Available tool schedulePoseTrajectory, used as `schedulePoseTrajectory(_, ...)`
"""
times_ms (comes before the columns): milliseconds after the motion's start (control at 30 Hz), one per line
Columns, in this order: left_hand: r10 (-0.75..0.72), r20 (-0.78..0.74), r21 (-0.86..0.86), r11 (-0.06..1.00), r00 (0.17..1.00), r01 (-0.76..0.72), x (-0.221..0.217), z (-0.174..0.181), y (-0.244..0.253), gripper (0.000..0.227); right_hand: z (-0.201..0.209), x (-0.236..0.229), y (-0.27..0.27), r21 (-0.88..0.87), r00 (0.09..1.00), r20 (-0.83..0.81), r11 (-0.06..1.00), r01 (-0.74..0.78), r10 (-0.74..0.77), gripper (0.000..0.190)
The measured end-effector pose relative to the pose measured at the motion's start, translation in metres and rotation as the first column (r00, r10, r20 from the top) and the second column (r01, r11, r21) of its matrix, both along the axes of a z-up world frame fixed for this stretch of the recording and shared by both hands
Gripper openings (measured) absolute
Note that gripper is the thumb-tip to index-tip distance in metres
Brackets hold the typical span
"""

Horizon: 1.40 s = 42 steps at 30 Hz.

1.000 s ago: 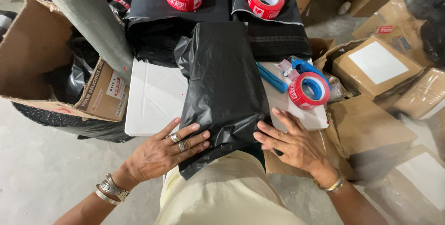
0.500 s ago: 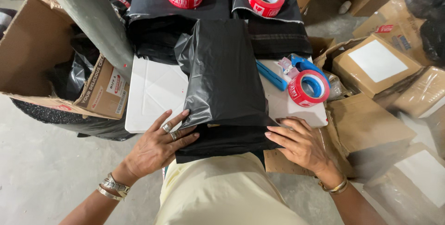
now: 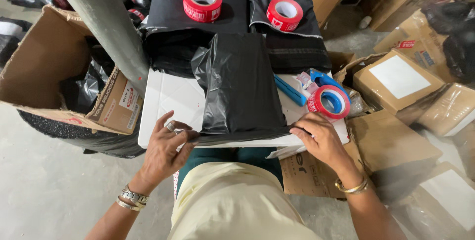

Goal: The person packs items into black shipping bags and small cardboard boxes, sealing them with tape and applying shipping labels.

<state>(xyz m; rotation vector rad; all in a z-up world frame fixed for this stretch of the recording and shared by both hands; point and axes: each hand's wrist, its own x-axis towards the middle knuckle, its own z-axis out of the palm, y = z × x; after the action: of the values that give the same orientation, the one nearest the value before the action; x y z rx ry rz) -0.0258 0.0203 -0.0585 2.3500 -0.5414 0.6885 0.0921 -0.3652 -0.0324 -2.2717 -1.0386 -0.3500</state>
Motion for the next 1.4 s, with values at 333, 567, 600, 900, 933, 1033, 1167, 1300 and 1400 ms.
schedulePoseTrajectory(333,0.124,-0.132,-0.241,0.958,0.983,-0.153,0.027,-0.015,-0.015,0.012,-0.032,0.03,0.001,0.236,0.811,-0.58,0.969,0.08,0.075,0.013)
schedulePoseTrajectory(567,0.264,-0.052,-0.244,0.932,0.963,-0.268,0.055,-0.013,-0.054,0.013,-0.045,0.045,0.035,0.443,0.719,-0.676,0.868,0.222,0.161,0.017)
schedulePoseTrajectory(600,0.302,-0.07,-0.301,0.902,0.951,-0.309,0.057,-0.013,-0.062,0.013,-0.042,0.043,0.04,0.444,0.721,-0.674,0.869,0.218,0.164,0.017)
schedulePoseTrajectory(900,0.178,-0.205,-0.587,0.765,0.962,-0.266,0.086,-0.037,-0.087,0.052,0.008,0.031,0.058,0.045,0.861,-0.43,0.946,0.321,-0.272,0.032)
schedulePoseTrajectory(933,0.122,-0.235,-0.636,0.731,0.964,-0.247,0.088,-0.035,-0.088,0.053,0.007,0.035,0.056,0.064,0.814,-0.534,0.95,0.307,-0.227,0.044)
schedulePoseTrajectory(1033,0.037,-0.223,-0.687,0.703,0.974,-0.184,0.093,-0.01,-0.083,0.054,-0.017,0.047,0.051,0.241,0.81,-0.586,0.959,0.148,0.022,0.054)
schedulePoseTrajectory(1167,0.153,-0.375,-0.373,0.878,0.914,-0.3,0.099,0.057,-0.066,0.058,-0.068,0.03,0.062,0.243,0.764,-0.629,0.97,0.017,0.144,0.037)
schedulePoseTrajectory(1300,0.248,-0.159,0.146,0.963,0.956,-0.226,0.091,0.097,-0.077,0.074,-0.076,0.002,0.105,0.58,0.252,-0.814,0.753,0.311,0.523,0.059)
schedulePoseTrajectory(1400,0.294,-0.206,0.241,0.94,0.933,-0.243,0.093,0.103,-0.078,0.075,-0.057,-0.004,0.102,0.427,0.237,-0.901,0.842,0.329,0.364,0.06)
